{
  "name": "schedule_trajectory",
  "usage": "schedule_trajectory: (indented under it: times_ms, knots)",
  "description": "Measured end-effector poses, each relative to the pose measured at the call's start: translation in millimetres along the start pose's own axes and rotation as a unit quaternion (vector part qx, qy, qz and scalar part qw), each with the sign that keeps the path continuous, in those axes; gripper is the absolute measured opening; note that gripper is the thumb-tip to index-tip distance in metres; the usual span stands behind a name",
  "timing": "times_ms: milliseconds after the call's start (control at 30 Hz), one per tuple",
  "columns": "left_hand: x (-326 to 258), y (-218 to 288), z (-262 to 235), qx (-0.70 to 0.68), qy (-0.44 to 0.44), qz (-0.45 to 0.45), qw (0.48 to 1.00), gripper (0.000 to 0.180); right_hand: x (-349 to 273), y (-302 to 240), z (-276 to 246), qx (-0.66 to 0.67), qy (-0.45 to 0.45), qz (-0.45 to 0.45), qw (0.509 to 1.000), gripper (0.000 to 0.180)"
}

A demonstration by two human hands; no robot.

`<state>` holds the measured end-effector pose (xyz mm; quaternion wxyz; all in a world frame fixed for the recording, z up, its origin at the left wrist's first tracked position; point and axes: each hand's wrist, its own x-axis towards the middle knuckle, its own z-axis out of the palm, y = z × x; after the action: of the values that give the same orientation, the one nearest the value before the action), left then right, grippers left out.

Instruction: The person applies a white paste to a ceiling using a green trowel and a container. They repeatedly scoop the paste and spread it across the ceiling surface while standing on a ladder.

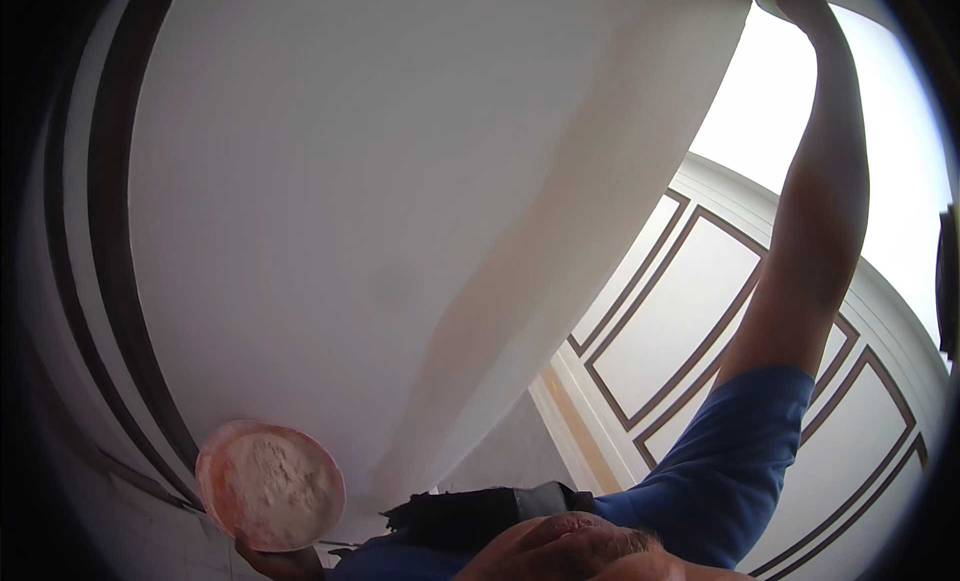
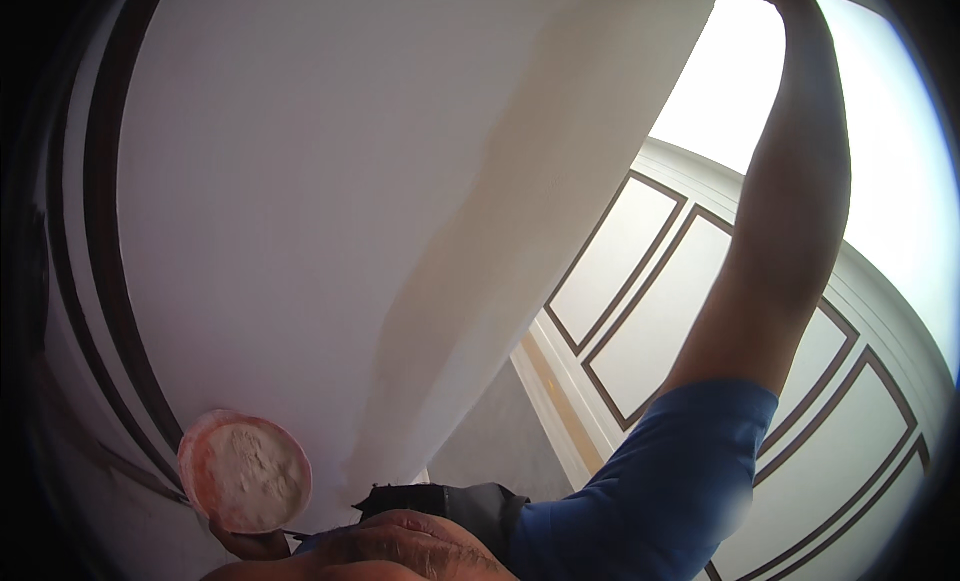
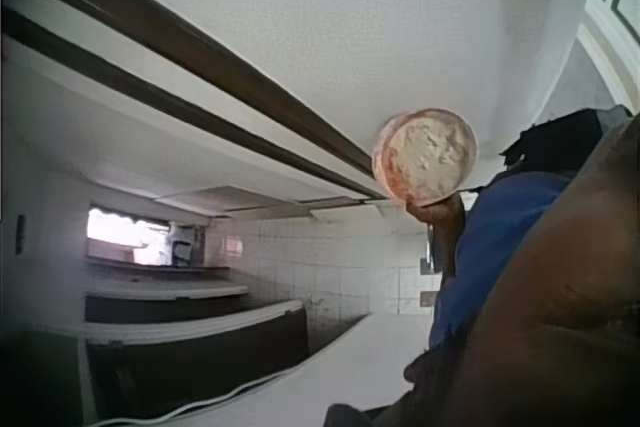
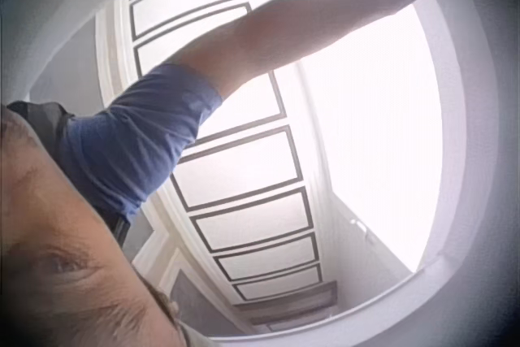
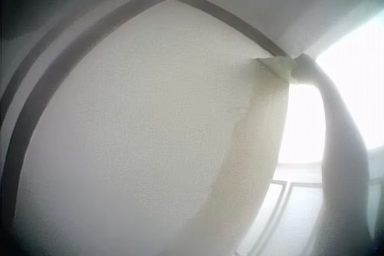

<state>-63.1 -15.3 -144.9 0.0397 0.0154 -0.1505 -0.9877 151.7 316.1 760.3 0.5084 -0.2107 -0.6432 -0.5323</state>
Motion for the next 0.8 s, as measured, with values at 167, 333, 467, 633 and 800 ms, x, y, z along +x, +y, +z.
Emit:
schedule_trajectory:
  times_ms: [167, 333, 467, 633, 800]
  knots:
    - [-3, 17, 19, -0.041, -0.006, -0.044, 0.998, 0.078, -58, 1, -4, 0.031, -0.057, -0.099, 0.993, 0.033]
    - [-4, 24, -5, 0.263, -0.159, 0.219, 0.926, 0.069, -182, -110, -45, 0.149, -0.087, -0.159, 0.972, 0.037]
    - [-9, 33, 25, 0.096, -0.038, 0.009, 0.995, 0.071, -274, -164, -68, 0.215, -0.132, -0.171, 0.952, 0.042]
    - [-17, 48, 53, -0.122, -0.069, -0.122, 0.983, 0.074, -373, -207, -92, 0.141, -0.193, -0.261, 0.935, 0.04]
    - [-6, 44, 50, -0.032, -0.062, -0.129, 0.989, 0.076, -417, -222, -111, 0.127, -0.38, -0.26, 0.879, 0.038]
